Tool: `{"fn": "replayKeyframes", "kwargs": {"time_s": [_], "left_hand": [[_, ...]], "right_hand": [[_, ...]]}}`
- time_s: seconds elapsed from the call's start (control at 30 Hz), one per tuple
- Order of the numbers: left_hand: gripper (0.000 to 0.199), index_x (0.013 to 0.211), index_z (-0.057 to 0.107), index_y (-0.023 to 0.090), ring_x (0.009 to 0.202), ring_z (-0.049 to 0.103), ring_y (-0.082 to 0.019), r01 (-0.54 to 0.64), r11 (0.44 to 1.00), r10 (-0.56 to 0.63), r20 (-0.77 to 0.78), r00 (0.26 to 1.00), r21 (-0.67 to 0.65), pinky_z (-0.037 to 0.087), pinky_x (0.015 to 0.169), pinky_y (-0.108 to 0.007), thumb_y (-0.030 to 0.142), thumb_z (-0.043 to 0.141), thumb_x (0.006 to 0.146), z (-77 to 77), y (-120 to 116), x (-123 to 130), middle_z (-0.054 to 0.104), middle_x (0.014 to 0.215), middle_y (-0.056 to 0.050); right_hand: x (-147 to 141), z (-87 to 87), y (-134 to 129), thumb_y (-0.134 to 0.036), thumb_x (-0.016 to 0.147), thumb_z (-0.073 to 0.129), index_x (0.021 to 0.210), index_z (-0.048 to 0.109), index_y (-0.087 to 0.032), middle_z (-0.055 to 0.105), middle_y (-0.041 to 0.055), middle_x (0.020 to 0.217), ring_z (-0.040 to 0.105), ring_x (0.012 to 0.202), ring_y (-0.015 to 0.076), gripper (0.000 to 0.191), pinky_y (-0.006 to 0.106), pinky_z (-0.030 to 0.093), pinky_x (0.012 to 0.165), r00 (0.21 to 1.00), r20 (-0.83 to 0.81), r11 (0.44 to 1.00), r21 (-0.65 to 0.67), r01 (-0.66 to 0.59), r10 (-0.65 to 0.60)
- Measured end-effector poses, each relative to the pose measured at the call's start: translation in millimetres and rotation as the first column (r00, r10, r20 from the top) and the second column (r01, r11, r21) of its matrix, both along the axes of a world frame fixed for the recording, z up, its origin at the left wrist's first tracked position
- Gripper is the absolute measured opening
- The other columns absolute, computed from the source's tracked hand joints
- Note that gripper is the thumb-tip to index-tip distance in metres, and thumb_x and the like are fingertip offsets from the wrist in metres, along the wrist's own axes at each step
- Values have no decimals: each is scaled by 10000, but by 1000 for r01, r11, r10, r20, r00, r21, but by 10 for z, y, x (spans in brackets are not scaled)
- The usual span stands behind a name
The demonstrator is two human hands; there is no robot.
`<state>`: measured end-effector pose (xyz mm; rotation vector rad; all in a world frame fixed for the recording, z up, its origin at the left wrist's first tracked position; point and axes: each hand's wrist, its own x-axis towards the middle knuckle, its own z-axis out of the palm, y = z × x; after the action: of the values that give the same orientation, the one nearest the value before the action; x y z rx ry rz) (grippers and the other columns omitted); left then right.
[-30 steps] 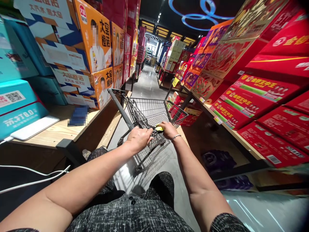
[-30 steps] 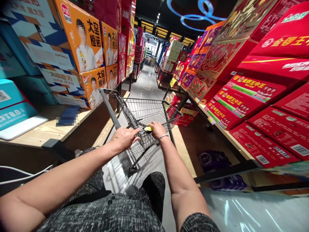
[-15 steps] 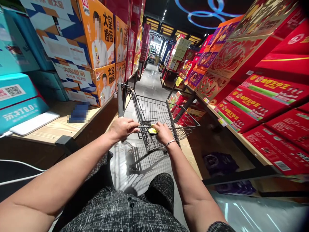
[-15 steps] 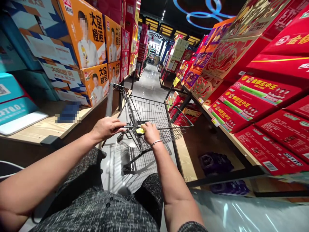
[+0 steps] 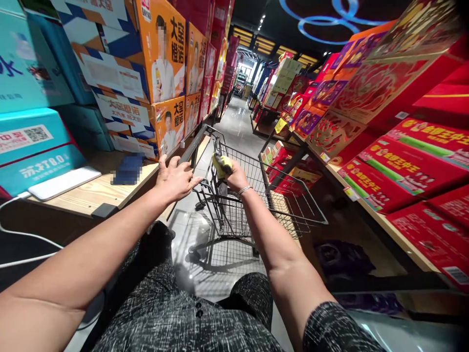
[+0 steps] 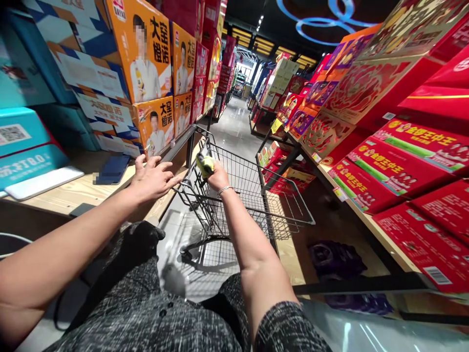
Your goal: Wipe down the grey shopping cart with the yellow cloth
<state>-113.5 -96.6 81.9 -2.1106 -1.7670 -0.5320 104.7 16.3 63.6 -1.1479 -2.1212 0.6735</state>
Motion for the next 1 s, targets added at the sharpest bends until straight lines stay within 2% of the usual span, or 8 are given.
{"fn": "replayKeyframes", "kwargs": {"time_s": [0.1,0.17,0.27,0.33,0.4,0.53,0.7,1.0], "left_hand": [[398,1174,712,181,1422,318,-402,-81,997,82,35,996,-17,137,1154,-635,392,441,973,-22,-17,169,529,1463,-133],[475,1353,602,146,1436,308,-386,-39,998,42,77,996,-43,144,1171,-609,360,423,969,-66,-14,292,474,1511,-158],[538,1414,548,143,1420,336,-373,34,994,-18,148,989,-107,139,1190,-606,434,431,976,-153,14,463,503,1482,-161],[503,1321,632,174,1402,357,-374,42,991,-19,173,985,-131,98,1199,-635,491,452,974,-211,55,539,529,1446,-152],[433,1167,720,197,1405,346,-378,35,992,-13,181,983,-120,42,1209,-651,500,487,964,-264,113,566,511,1452,-143],[301,1076,746,187,1460,274,-375,20,997,-4,212,977,-74,-13,1239,-622,359,547,930,-348,259,510,434,1515,-122],[308,1124,713,175,1507,194,-373,-31,996,51,251,967,-85,4,1255,-612,342,590,897,-375,465,418,373,1569,-100],[382,1208,657,181,1556,34,-318,-56,989,95,309,946,-133,-78,1240,-604,389,603,892,-433,933,256,243,1641,-124]], "right_hand": [[-7,-168,-19,-144,763,626,1068,661,-157,621,73,1114,580,1000,181,307,288,467,914,984,176,997,69,-23,11],[134,-206,-73,-196,777,660,1011,679,-175,634,53,1040,585,921,172,236,277,467,855,937,340,996,12,-85,76],[472,-181,-142,-238,769,700,1025,705,-215,653,36,1024,587,879,163,257,264,456,817,876,472,995,-37,-95,101],[699,-187,-183,-214,756,691,1060,704,-215,662,42,1039,591,885,162,304,257,456,800,899,434,998,-41,-37,51],[874,-252,-225,-218,758,657,1015,698,-194,674,39,972,596,835,158,262,251,465,747,937,346,986,-164,8,49],[974,-492,-287,-303,776,586,914,644,-187,655,9,807,582,666,141,189,245,472,608,995,90,879,-468,87,-50],[782,-659,-268,-321,729,617,926,618,-211,648,-9,785,582,644,140,226,241,486,575,978,-43,854,-497,155,-203],[481,-660,-151,-337,707,664,951,633,-224,640,-15,759,595,675,152,272,259,511,609,940,-38,852,-438,288,-338]]}}
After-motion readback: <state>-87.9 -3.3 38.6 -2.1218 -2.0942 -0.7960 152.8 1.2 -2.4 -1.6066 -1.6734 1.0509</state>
